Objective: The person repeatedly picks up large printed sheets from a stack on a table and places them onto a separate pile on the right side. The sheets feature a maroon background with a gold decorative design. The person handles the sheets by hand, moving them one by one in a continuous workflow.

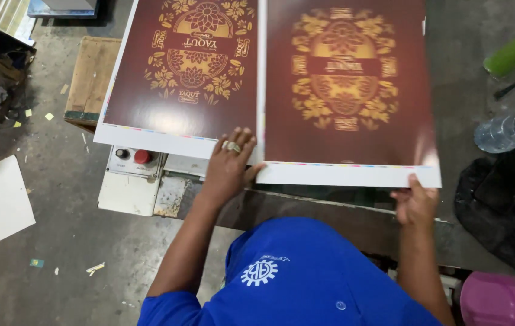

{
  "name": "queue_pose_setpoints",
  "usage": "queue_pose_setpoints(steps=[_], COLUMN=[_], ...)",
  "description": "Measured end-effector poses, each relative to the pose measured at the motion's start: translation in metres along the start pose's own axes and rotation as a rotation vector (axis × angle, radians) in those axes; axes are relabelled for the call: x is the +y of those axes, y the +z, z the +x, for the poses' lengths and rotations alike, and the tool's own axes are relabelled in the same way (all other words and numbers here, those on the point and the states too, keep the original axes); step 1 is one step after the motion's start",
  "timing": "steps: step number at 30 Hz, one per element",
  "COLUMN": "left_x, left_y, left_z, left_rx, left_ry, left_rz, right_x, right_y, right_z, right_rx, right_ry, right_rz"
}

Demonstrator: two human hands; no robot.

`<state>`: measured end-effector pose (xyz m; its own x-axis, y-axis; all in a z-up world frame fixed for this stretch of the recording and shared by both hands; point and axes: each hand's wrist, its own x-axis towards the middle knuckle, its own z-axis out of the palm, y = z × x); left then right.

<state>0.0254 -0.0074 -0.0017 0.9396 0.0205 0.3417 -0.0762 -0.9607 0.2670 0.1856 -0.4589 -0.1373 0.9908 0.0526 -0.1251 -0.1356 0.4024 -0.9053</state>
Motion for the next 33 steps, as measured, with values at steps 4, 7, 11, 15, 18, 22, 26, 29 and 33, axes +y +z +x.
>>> queue_pose_setpoints(steps=[4,7,11,15,18,22,26,29,33], left_x=[-0.013,-0.02,-0.025,-0.017,-0.014,-0.008,-0.006,-0.007,-0.01], left_y=[-0.011,-0.003,0.002,-0.012,-0.015,-0.018,-0.023,-0.021,-0.016], left_z=[-0.002,-0.004,-0.004,0.005,0.006,0.003,0.004,0.0,-0.005], left_rx=[0.017,-0.046,0.012,0.209,0.168,0.186,0.172,0.113,0.055], left_ry=[0.055,0.025,0.028,0.018,-0.052,-0.04,0.003,0.011,0.039], left_rz=[-0.004,0.071,0.149,0.106,0.095,0.041,0.016,0.0,0.046], right_x=[-0.008,-0.011,0.002,0.02,0.027,0.032,0.03,0.045,0.062], right_y=[-0.047,-0.065,-0.077,-0.061,-0.032,-0.012,0.0,-0.004,-0.005], right_z=[-0.005,-0.01,-0.009,-0.001,0.009,0.044,0.097,0.155,0.241], right_rx=[0.008,0.09,0.125,0.149,0.135,0.15,0.121,0.08,0.041], right_ry=[-0.034,-0.014,-0.003,0.018,0.064,0.065,0.122,0.113,0.14], right_rz=[0.016,-0.053,-0.117,-0.192,-0.221,-0.208,-0.211,-0.223,-0.196])
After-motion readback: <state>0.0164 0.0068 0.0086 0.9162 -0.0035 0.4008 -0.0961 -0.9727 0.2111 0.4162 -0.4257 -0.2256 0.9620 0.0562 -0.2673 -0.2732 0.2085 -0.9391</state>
